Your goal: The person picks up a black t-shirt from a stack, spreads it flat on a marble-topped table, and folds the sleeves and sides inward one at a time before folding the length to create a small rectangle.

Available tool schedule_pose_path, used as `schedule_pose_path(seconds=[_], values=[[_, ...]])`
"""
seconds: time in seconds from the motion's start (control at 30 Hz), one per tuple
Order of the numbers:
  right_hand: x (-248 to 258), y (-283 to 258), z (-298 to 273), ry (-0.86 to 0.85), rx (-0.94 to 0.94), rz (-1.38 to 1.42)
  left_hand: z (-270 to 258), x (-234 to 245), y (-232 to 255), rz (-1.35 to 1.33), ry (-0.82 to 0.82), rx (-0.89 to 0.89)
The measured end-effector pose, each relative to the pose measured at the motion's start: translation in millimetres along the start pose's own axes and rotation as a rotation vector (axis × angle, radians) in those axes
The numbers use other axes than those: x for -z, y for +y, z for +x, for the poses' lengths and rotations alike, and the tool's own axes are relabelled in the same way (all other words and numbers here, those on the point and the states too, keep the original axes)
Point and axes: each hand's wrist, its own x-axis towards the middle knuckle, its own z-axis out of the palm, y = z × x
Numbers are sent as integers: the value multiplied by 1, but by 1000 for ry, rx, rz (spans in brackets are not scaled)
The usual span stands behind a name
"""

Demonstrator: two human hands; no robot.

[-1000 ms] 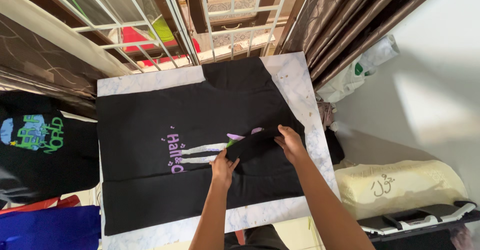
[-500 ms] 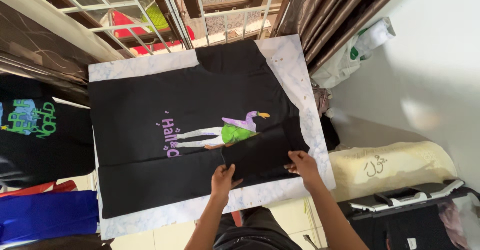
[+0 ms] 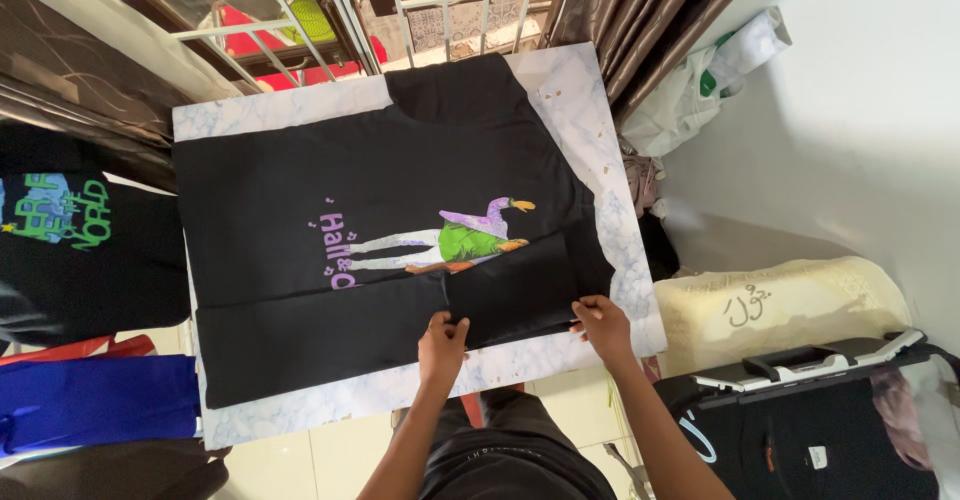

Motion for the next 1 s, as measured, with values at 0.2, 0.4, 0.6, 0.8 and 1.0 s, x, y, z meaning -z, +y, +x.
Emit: schedule_pose_path(seconds=[0.2,0.4,0.6,0.8,1.0], values=[[1,-19,-17,283,326,-615,9,14,14,240,301,-314],[-16,-61,32,297,586,-497,28,36,59,462,283,-590],[-37,-83,76,239,480,-466,46,35,75,670,140,-532],[-47,-77,99,242,366,-470,59,41,71,688,90,-554],[-42,-75,96,243,125,-151,67,53,62,669,117,-564]])
